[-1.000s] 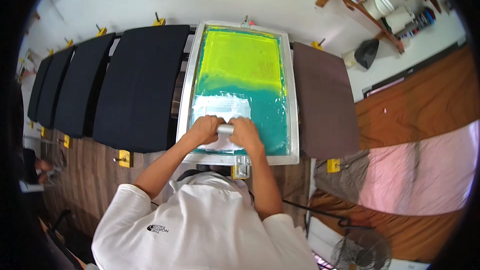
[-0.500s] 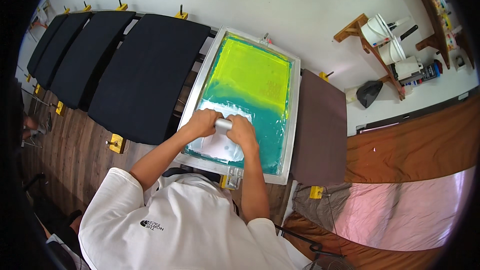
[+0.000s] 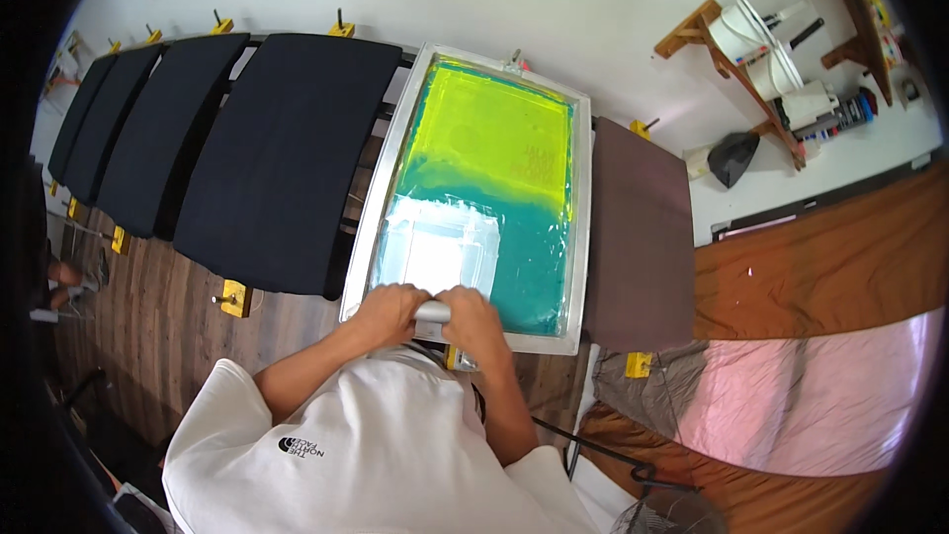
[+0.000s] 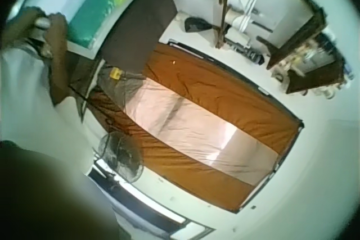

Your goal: Using a squeegee to apply ink through a screen onto a garment.

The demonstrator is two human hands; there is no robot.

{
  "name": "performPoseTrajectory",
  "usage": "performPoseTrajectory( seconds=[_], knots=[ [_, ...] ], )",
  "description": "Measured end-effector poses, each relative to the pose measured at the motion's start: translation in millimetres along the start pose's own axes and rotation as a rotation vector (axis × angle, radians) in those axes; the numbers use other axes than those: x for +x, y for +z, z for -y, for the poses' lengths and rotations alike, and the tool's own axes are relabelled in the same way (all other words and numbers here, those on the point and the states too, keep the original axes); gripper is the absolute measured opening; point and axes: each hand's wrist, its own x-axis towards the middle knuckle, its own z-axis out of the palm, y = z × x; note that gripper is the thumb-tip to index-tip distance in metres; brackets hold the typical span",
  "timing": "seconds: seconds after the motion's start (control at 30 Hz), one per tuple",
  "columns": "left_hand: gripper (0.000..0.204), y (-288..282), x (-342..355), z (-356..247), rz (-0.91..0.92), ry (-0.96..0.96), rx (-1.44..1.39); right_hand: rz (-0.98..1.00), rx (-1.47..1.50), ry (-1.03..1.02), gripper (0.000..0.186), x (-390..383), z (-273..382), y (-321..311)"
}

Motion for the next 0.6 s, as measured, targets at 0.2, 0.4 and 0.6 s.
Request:
performPoseTrajectory(
  seconds=[0.2,0.4,0.6],
  knots=[
    [0.039,-14.0,85.1,27.8,-0.171,0.012,0.054,-0.133,-0.078,0.057,0.034,76.5,-23.5,-35.9],
    [0.049,18.9,47.1,29.5,-0.312,0.149,0.04,-0.241,-0.036,-0.035,0.047,39.8,-25.4,3.6],
    [0.048,29.7,-12.8,5.7,-0.123,0.08,0.034,-0.088,0.073,0.053,0.048,-18.0,5.9,8.7]
  ],
)
